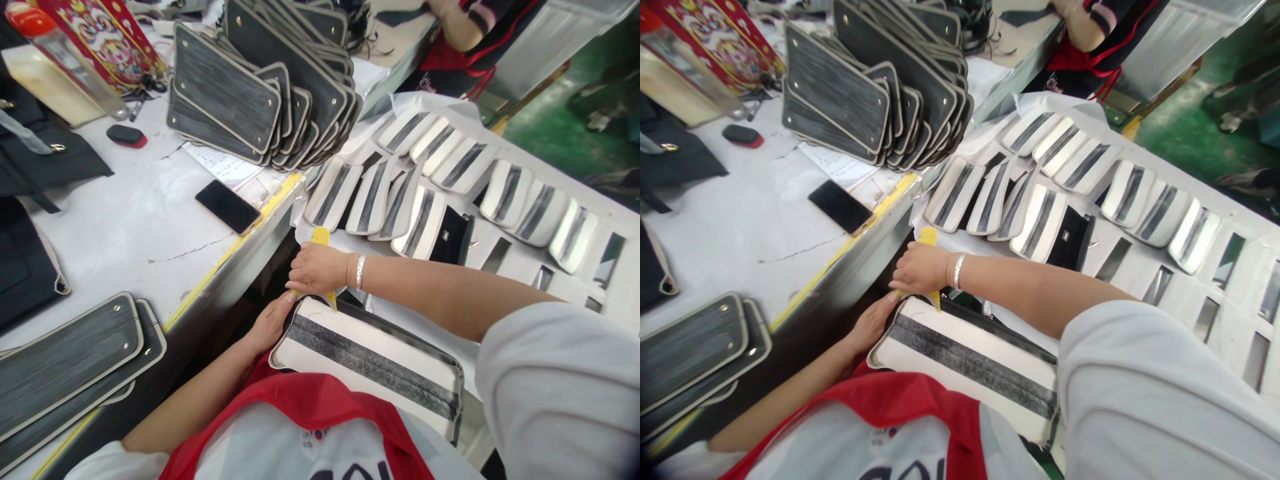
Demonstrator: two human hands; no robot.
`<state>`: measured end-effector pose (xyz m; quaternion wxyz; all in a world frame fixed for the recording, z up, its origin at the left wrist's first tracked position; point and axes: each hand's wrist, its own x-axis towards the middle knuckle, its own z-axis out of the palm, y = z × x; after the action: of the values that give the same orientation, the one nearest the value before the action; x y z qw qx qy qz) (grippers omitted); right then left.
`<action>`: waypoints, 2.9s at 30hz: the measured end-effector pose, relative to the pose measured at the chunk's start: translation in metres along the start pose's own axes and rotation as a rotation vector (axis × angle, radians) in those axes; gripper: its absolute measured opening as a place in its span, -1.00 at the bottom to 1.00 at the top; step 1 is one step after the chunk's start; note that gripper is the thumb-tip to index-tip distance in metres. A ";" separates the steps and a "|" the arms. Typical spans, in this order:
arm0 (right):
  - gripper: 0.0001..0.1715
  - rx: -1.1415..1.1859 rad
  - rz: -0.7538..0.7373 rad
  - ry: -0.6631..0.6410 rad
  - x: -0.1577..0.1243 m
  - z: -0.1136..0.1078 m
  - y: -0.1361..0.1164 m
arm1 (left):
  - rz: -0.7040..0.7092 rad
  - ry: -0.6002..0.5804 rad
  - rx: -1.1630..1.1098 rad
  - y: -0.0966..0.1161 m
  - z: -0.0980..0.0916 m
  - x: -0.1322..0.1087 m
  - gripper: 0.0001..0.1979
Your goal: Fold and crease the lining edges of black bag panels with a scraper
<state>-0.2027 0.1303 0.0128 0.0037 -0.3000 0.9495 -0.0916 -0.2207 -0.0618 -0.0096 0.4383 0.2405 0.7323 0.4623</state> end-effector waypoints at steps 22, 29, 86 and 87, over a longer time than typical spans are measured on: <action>-0.38 0.136 0.468 -0.156 -0.024 -0.003 -0.031 | 0.044 -0.066 0.061 0.003 -0.007 0.011 -0.50; -0.39 0.127 0.558 -0.226 -0.035 -0.004 -0.036 | 0.022 -0.175 0.037 0.006 -0.007 0.018 -0.51; -0.56 0.903 1.228 0.148 -0.049 -0.036 -0.206 | 0.125 -0.244 0.149 -0.020 -0.056 -0.053 -0.46; -0.56 0.815 1.174 0.137 -0.048 -0.037 -0.196 | 0.138 -0.254 0.202 -0.015 -0.055 -0.052 -0.48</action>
<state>-0.0542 0.0065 0.0812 0.1046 0.2920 0.8425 -0.4404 -0.2414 -0.1340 0.0090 0.4682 0.3896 0.6956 0.3811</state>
